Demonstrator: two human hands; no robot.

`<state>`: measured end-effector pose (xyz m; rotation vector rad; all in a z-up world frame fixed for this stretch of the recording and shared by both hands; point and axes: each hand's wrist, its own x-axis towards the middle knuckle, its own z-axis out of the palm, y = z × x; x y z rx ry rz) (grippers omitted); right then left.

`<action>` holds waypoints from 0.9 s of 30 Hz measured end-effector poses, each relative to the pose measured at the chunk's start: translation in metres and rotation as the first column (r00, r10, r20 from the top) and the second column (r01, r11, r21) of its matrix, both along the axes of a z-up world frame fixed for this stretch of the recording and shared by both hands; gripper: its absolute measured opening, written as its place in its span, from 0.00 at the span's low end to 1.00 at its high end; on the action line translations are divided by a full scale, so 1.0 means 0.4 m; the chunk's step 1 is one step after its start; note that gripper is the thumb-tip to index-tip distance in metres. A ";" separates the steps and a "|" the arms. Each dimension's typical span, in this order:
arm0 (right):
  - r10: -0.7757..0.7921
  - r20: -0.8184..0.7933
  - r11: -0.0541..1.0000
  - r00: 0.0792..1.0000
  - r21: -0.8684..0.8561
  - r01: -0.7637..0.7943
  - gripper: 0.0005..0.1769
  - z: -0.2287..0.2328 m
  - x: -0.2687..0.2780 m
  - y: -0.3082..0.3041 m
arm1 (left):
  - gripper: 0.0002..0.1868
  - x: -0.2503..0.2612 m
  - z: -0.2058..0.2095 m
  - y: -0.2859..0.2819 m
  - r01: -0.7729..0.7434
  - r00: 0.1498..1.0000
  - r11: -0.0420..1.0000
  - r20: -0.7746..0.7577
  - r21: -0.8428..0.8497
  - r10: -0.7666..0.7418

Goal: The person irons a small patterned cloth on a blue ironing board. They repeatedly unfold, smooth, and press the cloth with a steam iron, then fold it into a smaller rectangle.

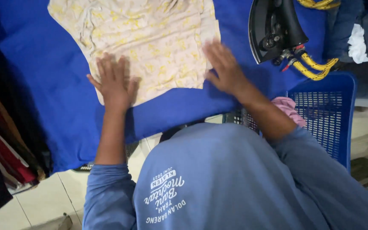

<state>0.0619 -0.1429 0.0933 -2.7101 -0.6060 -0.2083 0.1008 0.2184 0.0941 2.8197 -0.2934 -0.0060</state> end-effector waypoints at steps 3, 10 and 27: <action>0.166 0.382 0.960 0.909 0.149 -0.238 0.23 -0.056 -0.102 0.039 | 0.37 -0.056 0.011 -0.004 0.135 0.989 0.991 0.067 -0.019 -0.134; 0.123 0.286 0.977 0.950 0.135 -0.167 0.15 -0.123 -0.142 0.051 | 0.35 -0.139 -0.033 0.073 0.026 0.997 1.000 0.071 0.002 -0.026; 0.194 0.136 0.979 0.972 0.030 -0.200 0.29 0.006 -0.272 0.042 | 0.39 -0.213 -0.029 0.113 0.029 0.999 0.999 0.041 0.012 -0.030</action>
